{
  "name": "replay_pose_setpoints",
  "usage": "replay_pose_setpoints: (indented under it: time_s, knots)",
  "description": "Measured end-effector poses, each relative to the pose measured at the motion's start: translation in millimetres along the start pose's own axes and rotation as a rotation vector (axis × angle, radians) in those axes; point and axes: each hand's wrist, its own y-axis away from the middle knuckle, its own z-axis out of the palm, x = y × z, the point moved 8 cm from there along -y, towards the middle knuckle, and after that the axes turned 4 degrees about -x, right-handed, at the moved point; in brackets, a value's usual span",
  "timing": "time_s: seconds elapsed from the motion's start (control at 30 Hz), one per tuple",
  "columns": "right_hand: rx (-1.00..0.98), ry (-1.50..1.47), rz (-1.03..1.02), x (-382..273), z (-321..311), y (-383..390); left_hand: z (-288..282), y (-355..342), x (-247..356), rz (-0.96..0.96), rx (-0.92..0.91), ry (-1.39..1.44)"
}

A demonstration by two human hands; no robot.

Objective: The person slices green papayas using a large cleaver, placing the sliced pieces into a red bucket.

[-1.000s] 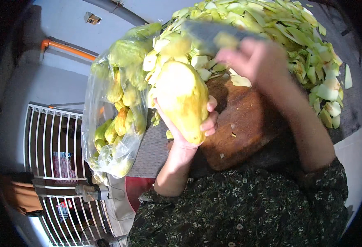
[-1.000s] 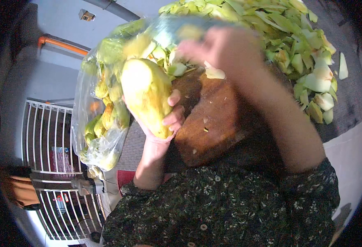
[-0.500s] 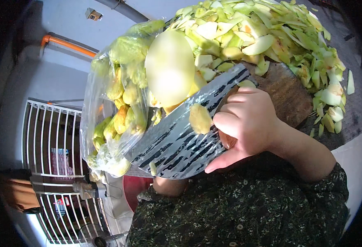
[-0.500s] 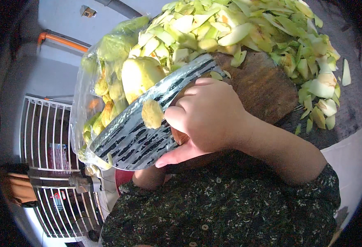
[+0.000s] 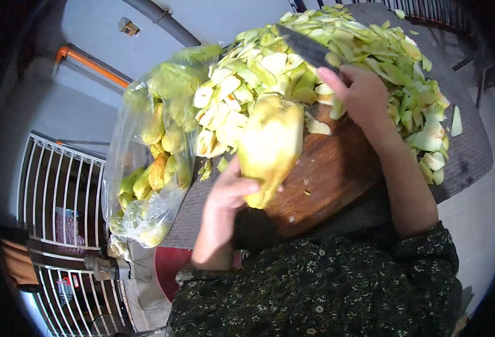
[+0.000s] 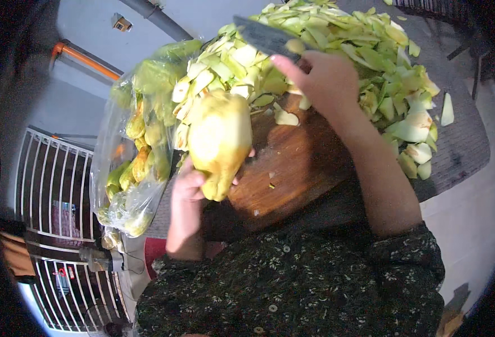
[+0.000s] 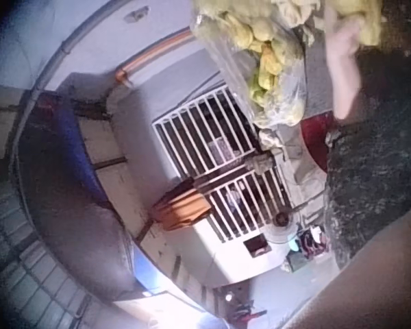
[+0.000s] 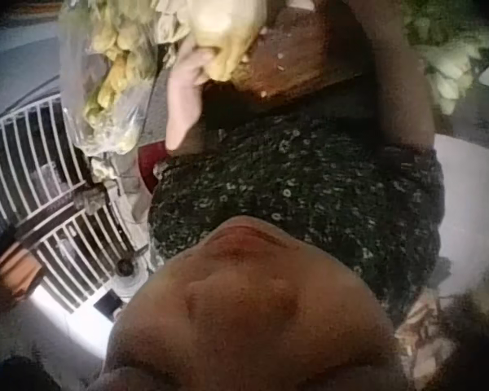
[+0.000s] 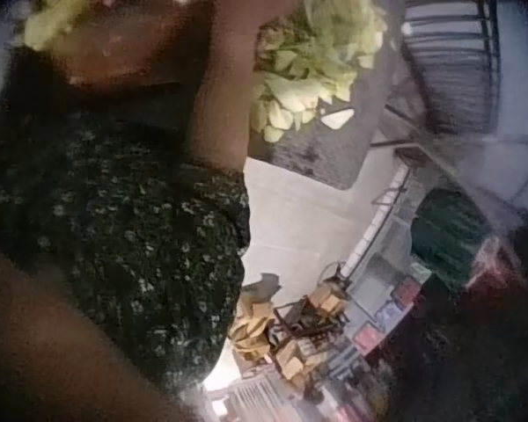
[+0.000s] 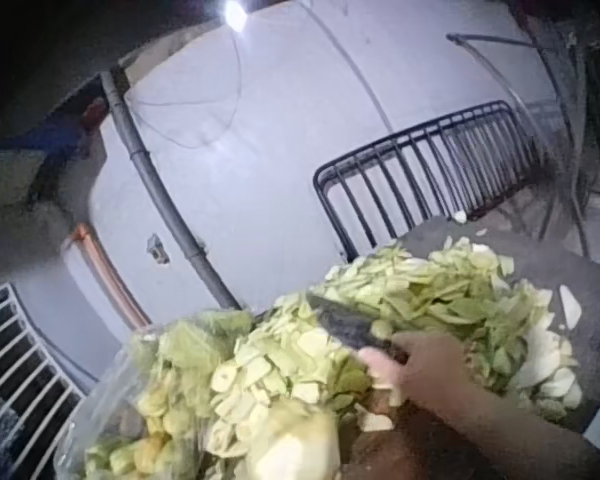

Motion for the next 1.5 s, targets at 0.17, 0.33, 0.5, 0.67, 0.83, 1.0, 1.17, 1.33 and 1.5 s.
replay_pose_setpoints:
  time_s: [0.17,0.33,0.5,0.67,0.83,1.0,1.17,1.33,1.5]
  knots:
    - [-0.073,0.054,-0.016,-1,8,3,-11,15,84,-0.009,0.296,-1.039]
    - [-0.09,0.005,0.017,1,7,1,25,-18,90,0.359,0.605,-1.013]
    - [-0.073,-0.022,0.01,21,9,-8,76,-80,34,0.516,0.18,-1.343]
    - [0.081,-0.245,0.105,49,-26,-22,92,-90,35,0.383,-0.132,-1.45]
    - [0.091,-0.152,0.071,53,-19,-21,89,-73,31,0.105,-0.336,-1.368]
    - [0.098,-0.413,0.01,28,-21,-14,44,-45,21,-0.018,0.054,-1.096]
    - [-0.054,-0.477,-0.177,-28,-2,20,-31,-20,-14,0.118,0.304,0.32]
    - [-0.367,-0.216,-0.554,-94,27,73,-46,-7,-9,0.304,0.394,0.834]
    - [-0.445,-0.171,-0.813,-129,32,105,-56,-10,-13,0.298,0.339,0.691]
